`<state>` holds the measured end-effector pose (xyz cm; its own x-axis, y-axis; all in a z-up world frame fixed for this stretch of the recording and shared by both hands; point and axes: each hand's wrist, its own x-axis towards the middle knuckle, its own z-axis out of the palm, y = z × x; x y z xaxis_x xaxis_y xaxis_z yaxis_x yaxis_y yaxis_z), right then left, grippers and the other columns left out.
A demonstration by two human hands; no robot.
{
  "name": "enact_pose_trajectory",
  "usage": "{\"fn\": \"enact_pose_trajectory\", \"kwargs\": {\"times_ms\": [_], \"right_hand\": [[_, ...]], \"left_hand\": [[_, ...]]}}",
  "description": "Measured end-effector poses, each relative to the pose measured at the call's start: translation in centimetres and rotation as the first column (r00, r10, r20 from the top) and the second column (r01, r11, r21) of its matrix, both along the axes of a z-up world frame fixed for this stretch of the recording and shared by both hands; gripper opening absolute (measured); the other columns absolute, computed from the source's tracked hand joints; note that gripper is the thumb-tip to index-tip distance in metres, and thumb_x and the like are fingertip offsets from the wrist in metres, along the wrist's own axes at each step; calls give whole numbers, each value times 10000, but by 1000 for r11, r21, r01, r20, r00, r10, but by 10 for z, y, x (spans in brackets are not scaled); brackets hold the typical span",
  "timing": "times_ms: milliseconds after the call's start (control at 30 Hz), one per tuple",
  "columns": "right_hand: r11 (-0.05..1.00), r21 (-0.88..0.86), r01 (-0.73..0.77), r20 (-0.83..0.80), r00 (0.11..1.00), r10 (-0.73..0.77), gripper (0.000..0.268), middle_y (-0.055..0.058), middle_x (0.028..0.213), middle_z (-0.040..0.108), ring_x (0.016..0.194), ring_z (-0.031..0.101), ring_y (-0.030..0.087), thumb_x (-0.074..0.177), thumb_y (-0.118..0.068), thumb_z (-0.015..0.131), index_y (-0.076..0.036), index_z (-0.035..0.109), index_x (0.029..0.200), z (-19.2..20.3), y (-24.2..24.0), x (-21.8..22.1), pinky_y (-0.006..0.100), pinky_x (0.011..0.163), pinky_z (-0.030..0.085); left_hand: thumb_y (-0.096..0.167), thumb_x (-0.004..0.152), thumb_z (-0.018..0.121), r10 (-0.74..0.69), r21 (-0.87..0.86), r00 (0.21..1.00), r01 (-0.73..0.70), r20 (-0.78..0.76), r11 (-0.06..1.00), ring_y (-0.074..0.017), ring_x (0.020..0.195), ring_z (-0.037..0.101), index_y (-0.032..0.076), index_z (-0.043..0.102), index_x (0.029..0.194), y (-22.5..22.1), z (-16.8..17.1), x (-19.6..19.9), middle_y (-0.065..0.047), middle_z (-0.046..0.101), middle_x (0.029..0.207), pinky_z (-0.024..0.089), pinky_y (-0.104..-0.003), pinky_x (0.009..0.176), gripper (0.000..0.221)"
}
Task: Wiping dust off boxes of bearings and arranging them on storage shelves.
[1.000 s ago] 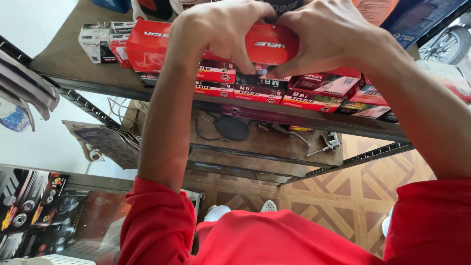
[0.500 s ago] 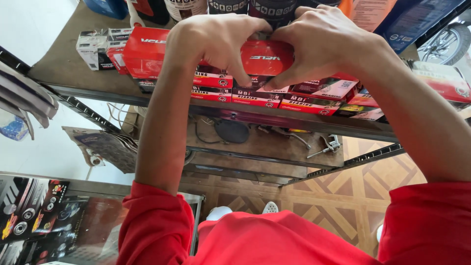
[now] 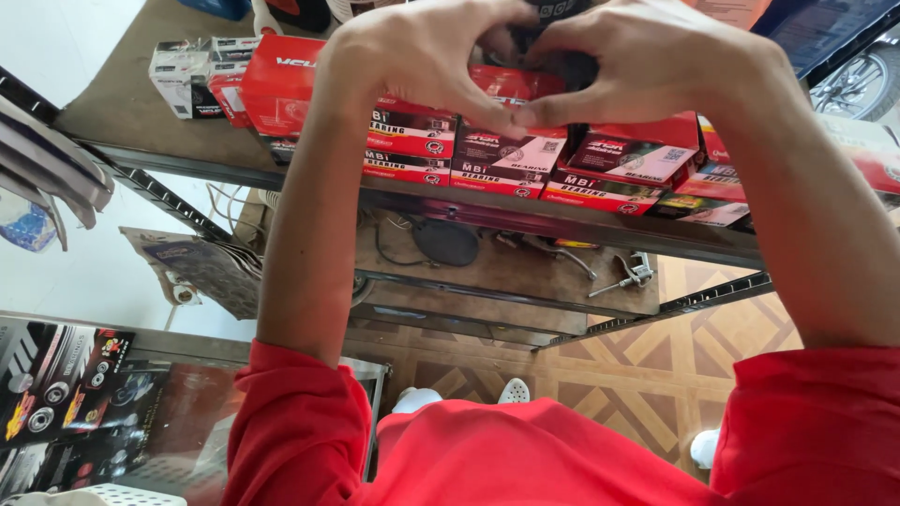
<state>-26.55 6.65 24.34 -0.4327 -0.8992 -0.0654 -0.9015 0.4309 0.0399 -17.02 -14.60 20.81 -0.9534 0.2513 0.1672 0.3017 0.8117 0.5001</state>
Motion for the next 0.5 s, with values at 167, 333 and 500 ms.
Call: {"fn": "enact_pose_trajectory", "kwargs": {"times_ms": [167, 333, 500], "right_hand": [[997, -13, -75, -22, 997, 75, 821, 92, 1156, 745, 964, 634, 372, 664, -631, 811, -100, 711, 1282, -4, 4, 7, 513, 827, 502], [990, -54, -129, -73, 989, 125, 908, 130, 1070, 749, 992, 617, 384, 589, -535, 921, -92, 681, 1344, -11, 6, 3, 494, 854, 514], [985, -93, -147, -78, 987, 140, 841, 126, 1129, 741, 1050, 601, 378, 605, -501, 893, -75, 686, 1301, -18, 7, -1, 501, 893, 504]], "left_hand": [[508, 573, 989, 7, -76, 1000, -5, 16, 997, -294, 1168, 648, 20, 366, 1541, 2, -4, 1, -168, 593, 1435, 543, -358, 916, 1250], [263, 487, 988, 90, -262, 993, -66, 78, 963, -321, 889, 699, 72, 530, 1441, 13, 2, 1, -111, 720, 1187, 586, -425, 742, 1076], [316, 480, 1006, 11, -245, 998, 5, 62, 970, -331, 929, 673, 36, 616, 1326, 1, -8, -9, -111, 714, 1165, 557, -438, 819, 973]]}}
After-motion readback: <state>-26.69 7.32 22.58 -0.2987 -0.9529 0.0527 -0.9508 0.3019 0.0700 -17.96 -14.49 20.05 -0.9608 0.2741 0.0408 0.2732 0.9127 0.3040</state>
